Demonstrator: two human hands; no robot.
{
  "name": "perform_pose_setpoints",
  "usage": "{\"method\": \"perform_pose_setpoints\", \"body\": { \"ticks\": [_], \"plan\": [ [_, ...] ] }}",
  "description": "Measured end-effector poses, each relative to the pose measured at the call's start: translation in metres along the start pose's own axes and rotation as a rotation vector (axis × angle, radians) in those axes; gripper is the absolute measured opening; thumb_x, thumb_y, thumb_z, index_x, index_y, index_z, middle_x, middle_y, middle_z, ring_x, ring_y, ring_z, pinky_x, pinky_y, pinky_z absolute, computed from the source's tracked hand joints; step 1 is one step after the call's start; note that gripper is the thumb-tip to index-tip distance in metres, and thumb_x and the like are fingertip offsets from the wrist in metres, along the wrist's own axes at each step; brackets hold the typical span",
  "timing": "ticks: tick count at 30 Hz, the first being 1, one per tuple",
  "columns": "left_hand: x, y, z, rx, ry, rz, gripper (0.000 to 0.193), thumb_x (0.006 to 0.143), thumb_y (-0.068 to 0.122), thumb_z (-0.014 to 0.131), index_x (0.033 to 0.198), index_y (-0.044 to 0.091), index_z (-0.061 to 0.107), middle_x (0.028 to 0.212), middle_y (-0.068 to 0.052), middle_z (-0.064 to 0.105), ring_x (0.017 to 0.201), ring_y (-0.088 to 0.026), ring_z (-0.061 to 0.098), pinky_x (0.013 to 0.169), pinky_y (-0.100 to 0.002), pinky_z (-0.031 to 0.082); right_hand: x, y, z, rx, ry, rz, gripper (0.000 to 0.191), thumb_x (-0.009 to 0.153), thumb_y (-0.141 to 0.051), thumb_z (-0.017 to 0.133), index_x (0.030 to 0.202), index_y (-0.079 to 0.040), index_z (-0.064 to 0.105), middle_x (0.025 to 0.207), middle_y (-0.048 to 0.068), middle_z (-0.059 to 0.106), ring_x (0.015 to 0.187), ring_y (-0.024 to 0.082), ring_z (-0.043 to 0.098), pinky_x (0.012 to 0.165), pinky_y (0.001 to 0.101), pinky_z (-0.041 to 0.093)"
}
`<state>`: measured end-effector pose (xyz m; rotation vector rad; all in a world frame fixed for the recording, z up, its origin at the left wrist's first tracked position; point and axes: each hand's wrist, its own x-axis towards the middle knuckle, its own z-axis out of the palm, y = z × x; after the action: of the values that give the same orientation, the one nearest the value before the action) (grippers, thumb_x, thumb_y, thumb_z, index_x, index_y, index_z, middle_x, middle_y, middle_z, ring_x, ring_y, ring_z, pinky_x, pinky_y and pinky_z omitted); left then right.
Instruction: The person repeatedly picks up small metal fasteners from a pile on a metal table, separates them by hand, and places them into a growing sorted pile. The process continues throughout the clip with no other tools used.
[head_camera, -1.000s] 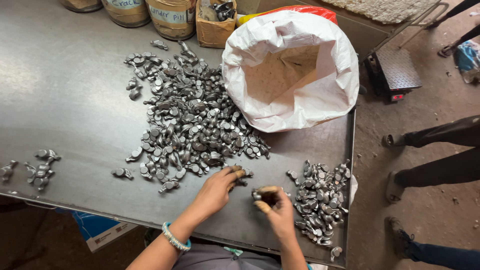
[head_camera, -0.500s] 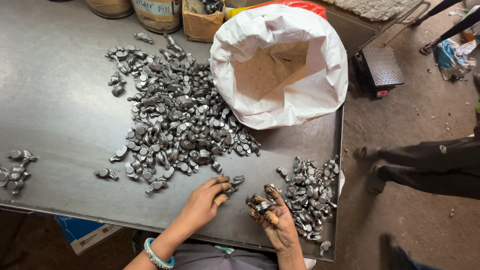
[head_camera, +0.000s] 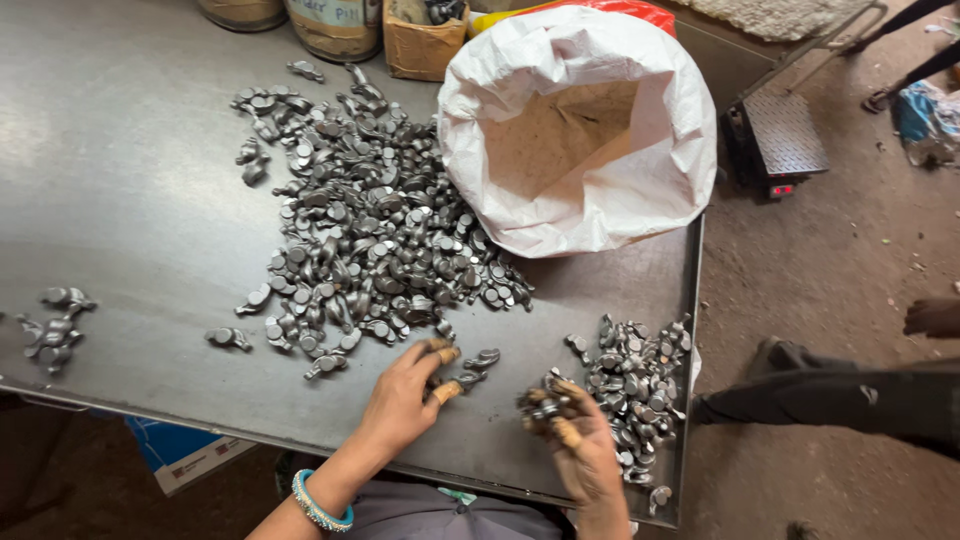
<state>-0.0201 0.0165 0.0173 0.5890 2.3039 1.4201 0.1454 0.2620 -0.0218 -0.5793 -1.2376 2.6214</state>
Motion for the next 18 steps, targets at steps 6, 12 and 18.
{"method": "perform_pose_setpoints", "body": {
  "ticks": [6, 12, 18],
  "plan": [
    [0.008, 0.003, -0.020, 0.285, 0.272, 0.100, 0.066, 0.078, 0.011, 0.082, 0.140, 0.017, 0.060, 0.133, -0.016, 0.053, 0.107, -0.038, 0.061, 0.089, -0.046, 0.052, -0.012, -0.072, 0.016, -1.353, 0.410, -0.492, 0.033, 0.094, 0.000, 0.062, 0.125, -0.007, 0.070, 0.119, 0.011, 0.074, 0.108, 0.023, 0.070, 0.096, 0.0386, 0.054],
    [0.027, 0.008, -0.031, 0.348, 0.217, 0.081, 0.092, 0.063, 0.004, 0.087, 0.146, 0.019, 0.050, 0.140, -0.024, 0.042, 0.122, -0.047, 0.050, 0.097, -0.049, 0.048, 0.006, -0.088, 0.059, -1.765, 0.558, -0.663, 0.031, 0.082, -0.003, 0.075, 0.112, -0.011, 0.075, 0.117, 0.010, 0.073, 0.112, 0.030, 0.060, 0.103, 0.0413, 0.046],
    [0.038, 0.009, -0.026, 0.431, 0.154, -0.004, 0.080, 0.072, -0.001, 0.080, 0.144, 0.021, 0.053, 0.139, -0.019, 0.045, 0.121, -0.042, 0.052, 0.096, -0.049, 0.050, 0.050, -0.018, 0.109, -1.510, -0.131, -0.592, 0.056, 0.067, 0.017, 0.062, 0.115, -0.010, 0.073, 0.120, 0.005, 0.075, 0.117, 0.026, 0.063, 0.105, 0.0370, 0.048]
  ]
}}
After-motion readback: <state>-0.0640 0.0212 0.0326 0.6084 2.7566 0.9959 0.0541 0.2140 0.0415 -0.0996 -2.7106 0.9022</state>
